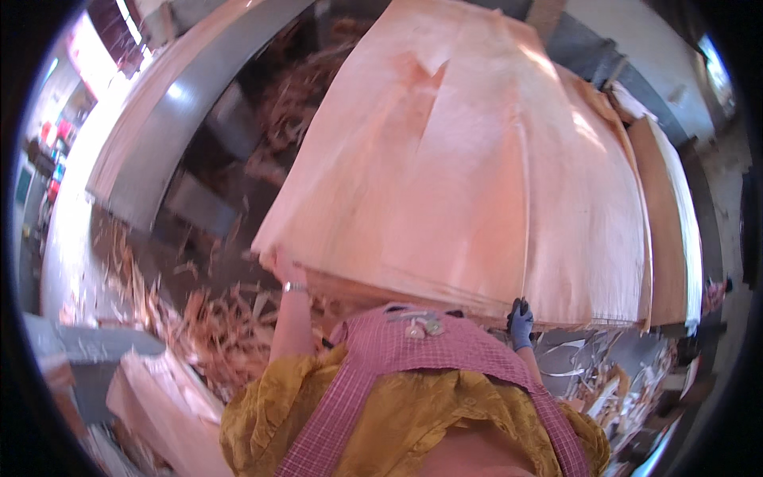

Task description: The person identifies holes or defects in thin sheets of wood veneer, cuts out precise shapes around them, and applies adhesive tape to secure patches into the openings.

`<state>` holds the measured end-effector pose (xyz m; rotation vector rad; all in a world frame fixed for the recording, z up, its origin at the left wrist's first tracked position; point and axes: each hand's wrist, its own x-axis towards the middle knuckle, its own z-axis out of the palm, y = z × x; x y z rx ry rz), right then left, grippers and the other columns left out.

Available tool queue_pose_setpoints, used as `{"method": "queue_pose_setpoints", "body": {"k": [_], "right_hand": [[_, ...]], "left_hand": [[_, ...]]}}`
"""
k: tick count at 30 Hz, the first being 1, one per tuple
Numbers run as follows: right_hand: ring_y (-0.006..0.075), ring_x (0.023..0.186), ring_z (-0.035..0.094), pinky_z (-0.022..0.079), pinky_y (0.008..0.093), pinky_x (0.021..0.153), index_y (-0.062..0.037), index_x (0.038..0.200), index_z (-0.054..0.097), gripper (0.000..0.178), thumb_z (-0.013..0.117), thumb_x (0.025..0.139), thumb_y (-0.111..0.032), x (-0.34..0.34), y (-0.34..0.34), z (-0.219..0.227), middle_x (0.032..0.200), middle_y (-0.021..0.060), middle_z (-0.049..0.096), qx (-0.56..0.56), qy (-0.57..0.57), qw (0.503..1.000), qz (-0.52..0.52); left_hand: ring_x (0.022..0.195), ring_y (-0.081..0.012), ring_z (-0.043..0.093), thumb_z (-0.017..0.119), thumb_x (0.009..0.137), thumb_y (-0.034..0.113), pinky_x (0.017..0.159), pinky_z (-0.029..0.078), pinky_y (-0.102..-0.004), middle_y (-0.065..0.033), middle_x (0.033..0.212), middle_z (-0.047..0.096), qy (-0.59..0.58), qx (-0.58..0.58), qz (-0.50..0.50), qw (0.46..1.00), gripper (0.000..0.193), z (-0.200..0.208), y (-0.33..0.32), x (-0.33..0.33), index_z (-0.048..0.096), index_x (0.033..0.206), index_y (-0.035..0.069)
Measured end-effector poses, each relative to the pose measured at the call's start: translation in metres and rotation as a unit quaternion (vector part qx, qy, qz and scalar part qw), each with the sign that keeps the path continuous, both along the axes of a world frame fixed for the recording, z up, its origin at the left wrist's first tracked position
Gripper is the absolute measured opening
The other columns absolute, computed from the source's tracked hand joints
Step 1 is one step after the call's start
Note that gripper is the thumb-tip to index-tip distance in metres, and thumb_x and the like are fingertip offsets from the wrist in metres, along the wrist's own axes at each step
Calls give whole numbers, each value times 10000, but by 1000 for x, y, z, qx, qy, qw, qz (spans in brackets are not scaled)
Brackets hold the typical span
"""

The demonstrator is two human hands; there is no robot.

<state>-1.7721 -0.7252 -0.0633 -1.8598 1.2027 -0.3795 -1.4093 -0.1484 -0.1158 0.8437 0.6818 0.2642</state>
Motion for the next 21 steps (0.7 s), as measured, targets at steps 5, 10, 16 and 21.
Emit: {"method": "queue_pose_setpoints", "body": {"k": [5,10,16,21], "right_hand": [[130,419,452,341,308,386,-93,926,587,347,556,1000,-430,-6,3,-15,567,22,506,58,90,994,14],[257,804,653,507,362,716,-14,1244,603,513,546,995,-459,-24,-35,-50,945,159,686,-60,191,977,72],[382,1140,612,472,433,947,29,1324,547,558,519,1003,-426,-3,8,-25,1260,241,629,-149,236,956,88],[396,957,667,507,465,859,-4,1380,502,616,456,1005,-491,-15,-15,-52,1185,244,654,-168,224,954,109]], "left_hand": [[568,-101,493,741,869,266,475,366,-263,58,696,555,117,-14,25,993,142,11,3,-11,637,941,202],[583,-132,527,780,814,143,504,440,-321,-12,730,605,182,31,-11,983,173,-13,14,-6,638,788,49],[516,-170,529,776,812,134,436,431,-324,-67,713,618,317,163,-80,931,190,-6,22,-7,616,792,32],[488,-193,532,762,820,187,430,425,-352,-88,660,610,313,169,-104,929,243,-24,27,-2,614,762,5]]}}
